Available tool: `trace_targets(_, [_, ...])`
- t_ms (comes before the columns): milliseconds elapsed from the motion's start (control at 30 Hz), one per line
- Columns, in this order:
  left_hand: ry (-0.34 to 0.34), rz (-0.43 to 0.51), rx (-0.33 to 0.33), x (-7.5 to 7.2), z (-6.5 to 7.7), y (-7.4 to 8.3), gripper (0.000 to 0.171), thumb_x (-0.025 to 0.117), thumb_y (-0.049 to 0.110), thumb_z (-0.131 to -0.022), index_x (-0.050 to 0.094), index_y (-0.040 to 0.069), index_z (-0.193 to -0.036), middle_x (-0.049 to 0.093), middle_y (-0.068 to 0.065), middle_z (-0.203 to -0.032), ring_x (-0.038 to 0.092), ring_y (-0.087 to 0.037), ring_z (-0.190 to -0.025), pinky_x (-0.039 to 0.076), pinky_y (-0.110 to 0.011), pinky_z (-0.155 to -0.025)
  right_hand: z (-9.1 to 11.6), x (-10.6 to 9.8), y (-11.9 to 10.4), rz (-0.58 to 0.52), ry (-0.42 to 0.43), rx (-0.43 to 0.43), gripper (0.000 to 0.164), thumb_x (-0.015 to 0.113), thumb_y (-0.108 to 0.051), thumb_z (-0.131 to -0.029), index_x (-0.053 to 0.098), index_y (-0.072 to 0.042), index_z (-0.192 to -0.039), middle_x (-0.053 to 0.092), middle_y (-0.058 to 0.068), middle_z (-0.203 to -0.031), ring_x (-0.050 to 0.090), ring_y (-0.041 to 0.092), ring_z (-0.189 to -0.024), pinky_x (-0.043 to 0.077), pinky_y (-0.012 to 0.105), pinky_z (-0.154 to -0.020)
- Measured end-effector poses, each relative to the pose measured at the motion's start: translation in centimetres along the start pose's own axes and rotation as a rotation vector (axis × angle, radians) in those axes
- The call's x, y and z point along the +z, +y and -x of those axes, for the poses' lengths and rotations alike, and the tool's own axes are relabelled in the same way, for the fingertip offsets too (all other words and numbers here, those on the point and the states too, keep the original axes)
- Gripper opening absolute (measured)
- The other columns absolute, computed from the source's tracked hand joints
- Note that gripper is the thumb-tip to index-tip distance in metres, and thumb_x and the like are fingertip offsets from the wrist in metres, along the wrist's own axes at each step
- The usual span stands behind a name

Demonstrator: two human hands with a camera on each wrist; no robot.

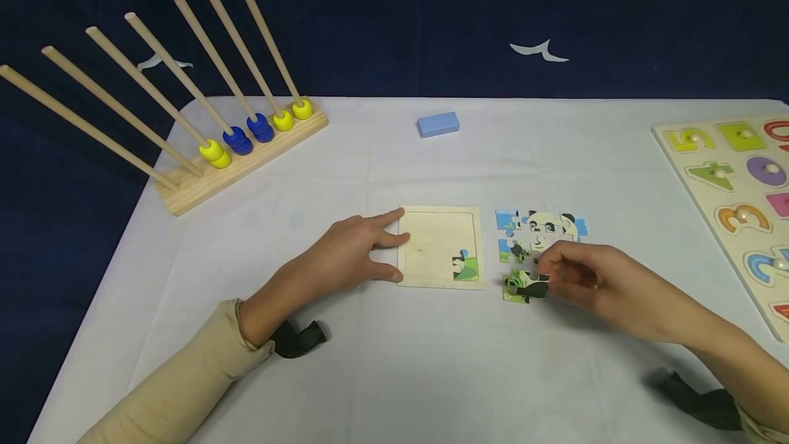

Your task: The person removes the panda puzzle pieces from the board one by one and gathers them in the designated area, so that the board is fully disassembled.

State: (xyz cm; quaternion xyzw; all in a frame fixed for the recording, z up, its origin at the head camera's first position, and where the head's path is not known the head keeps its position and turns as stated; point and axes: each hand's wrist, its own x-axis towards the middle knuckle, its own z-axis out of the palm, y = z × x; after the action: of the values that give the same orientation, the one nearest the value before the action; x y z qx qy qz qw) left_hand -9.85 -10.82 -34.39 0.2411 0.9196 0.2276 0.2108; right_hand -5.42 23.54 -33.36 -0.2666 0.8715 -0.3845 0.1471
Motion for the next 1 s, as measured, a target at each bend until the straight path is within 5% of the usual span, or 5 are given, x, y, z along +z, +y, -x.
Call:
trace_targets(533, [0.010, -0.002, 0.019, 0.0, 0.0, -0.1, 0.064, 0.086, 0.027, -0.077, 0.061, 0.013, -0.135, 0.035, -0.005, -0.156, 0.045, -0.034, -0.134, 0.041, -0.046, -0.102, 2.2, -0.8, 2.6, 0.005, -0.042, 0.033, 0.031, 0.064, 0.013, -0.087, 0.061, -0.014, -0.101, 0.056, -0.008, -0.082, 0.051, 0.011, -0.069, 0.042, 0.025, -0.056])
trace_targets(1000, [0.010, 0.004, 0.007, 0.1, -0.1, -0.3, 0.065, 0.086, 0.027, -0.077, 0.061, 0.013, -0.135, 0.035, -0.004, -0.157, 0.042, -0.034, -0.136, 0.039, -0.047, -0.104, 1.4, -0.2, 2.0, 0.219, 0.001, 0.069, 0.034, 0.074, 0.008, -0.080, 0.062, -0.020, -0.098, 0.050, -0.016, -0.074, 0.047, 0.002, -0.067, 0.039, 0.022, -0.058])
